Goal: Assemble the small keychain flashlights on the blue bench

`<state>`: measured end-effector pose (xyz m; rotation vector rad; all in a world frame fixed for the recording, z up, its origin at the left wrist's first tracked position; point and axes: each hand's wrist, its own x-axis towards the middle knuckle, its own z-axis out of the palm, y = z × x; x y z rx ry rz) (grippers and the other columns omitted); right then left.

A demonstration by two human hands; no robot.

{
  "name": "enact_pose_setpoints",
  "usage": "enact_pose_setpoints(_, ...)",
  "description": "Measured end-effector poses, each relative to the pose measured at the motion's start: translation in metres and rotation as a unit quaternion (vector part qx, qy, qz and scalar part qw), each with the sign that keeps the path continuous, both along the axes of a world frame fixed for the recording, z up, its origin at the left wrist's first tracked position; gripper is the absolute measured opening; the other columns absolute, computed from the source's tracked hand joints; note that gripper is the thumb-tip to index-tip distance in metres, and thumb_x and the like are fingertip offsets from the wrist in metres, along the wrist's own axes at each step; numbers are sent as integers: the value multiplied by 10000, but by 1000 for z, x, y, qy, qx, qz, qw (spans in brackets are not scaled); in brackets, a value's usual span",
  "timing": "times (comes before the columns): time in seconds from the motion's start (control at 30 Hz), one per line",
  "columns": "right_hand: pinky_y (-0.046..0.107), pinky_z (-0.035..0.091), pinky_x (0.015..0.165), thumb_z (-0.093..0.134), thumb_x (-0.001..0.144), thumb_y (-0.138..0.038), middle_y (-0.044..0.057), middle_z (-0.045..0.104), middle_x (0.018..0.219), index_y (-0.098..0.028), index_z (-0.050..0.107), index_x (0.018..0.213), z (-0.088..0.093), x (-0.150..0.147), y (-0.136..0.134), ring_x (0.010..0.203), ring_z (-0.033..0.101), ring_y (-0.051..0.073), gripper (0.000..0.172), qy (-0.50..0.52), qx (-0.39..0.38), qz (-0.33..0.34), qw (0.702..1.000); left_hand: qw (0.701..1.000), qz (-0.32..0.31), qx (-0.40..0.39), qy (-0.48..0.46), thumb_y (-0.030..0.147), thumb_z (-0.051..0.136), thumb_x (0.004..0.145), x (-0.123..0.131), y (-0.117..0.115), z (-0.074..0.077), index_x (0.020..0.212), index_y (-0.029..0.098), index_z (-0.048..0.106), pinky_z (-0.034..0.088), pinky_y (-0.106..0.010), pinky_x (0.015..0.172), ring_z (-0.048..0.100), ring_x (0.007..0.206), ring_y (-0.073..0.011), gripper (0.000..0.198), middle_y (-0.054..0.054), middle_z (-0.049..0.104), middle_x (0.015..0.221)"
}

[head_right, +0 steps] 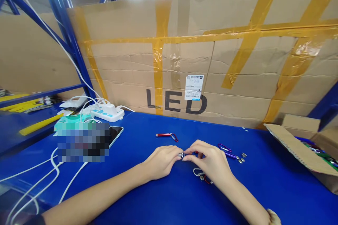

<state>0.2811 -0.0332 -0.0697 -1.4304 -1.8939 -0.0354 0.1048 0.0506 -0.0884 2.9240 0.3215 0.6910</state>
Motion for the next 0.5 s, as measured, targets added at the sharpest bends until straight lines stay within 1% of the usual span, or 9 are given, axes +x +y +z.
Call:
enact_pose_setpoints(0.23,206,398,480,575,778,-419,5,604,730,-209,664,740,-1,0,-2,537,524,81,231,2,-1,2,1000,1000,5,2,-1,188,311,898,0,0,0,967,156,477,414,-266,719,533,798,-150,183,-17,572,893)
enact_pose_setpoints(0.5,188,392,509,604,763,-384,-20,593,736,-233,655,761,-4,1,0,548,494,65,160,12,-17,6,1000,1000,3,4,-1,198,306,906,1,2,-2,950,162,478,399,-268,703,514,787,-152,181,-16,563,873)
